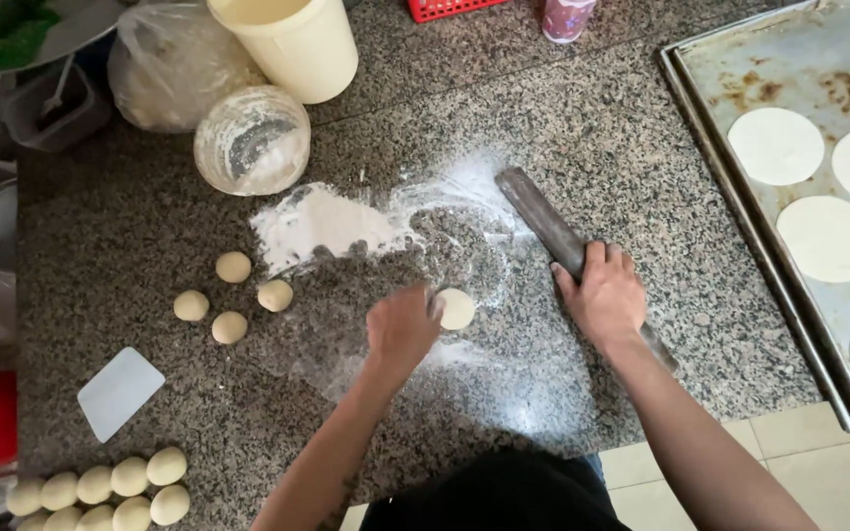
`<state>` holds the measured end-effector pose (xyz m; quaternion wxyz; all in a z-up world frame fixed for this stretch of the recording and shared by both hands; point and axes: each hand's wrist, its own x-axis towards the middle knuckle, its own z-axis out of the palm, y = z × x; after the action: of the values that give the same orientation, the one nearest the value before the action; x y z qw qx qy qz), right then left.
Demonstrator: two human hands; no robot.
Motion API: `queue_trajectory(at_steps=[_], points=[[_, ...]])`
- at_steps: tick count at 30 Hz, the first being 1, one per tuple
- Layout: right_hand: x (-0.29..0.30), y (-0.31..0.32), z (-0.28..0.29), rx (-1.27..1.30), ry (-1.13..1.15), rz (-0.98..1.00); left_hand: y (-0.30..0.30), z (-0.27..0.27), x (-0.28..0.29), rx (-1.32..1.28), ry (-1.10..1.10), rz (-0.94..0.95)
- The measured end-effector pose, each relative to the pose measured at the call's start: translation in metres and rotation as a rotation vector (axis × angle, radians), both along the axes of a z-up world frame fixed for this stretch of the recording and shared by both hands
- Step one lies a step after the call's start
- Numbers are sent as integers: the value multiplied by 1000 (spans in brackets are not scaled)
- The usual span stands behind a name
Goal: Rolling out small pieces of dough into flat circles using a rolling pin and placing them on a baking tray.
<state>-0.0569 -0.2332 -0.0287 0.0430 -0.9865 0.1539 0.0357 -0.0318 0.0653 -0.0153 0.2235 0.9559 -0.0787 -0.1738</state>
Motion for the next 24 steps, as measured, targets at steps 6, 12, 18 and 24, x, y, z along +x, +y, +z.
queue_trajectory(at_steps=[6,12,18,24], points=[[-1,2,-1,4,24,-6,-50,-16,21,-50,-733,-37],[-5,4,2,24,62,-2,-71,12,16,59,-379,-65],[-6,4,0,35,83,-12,-77,-6,34,35,-554,63],[-12,14,-2,15,72,-66,-77,-4,18,118,-578,-21]])
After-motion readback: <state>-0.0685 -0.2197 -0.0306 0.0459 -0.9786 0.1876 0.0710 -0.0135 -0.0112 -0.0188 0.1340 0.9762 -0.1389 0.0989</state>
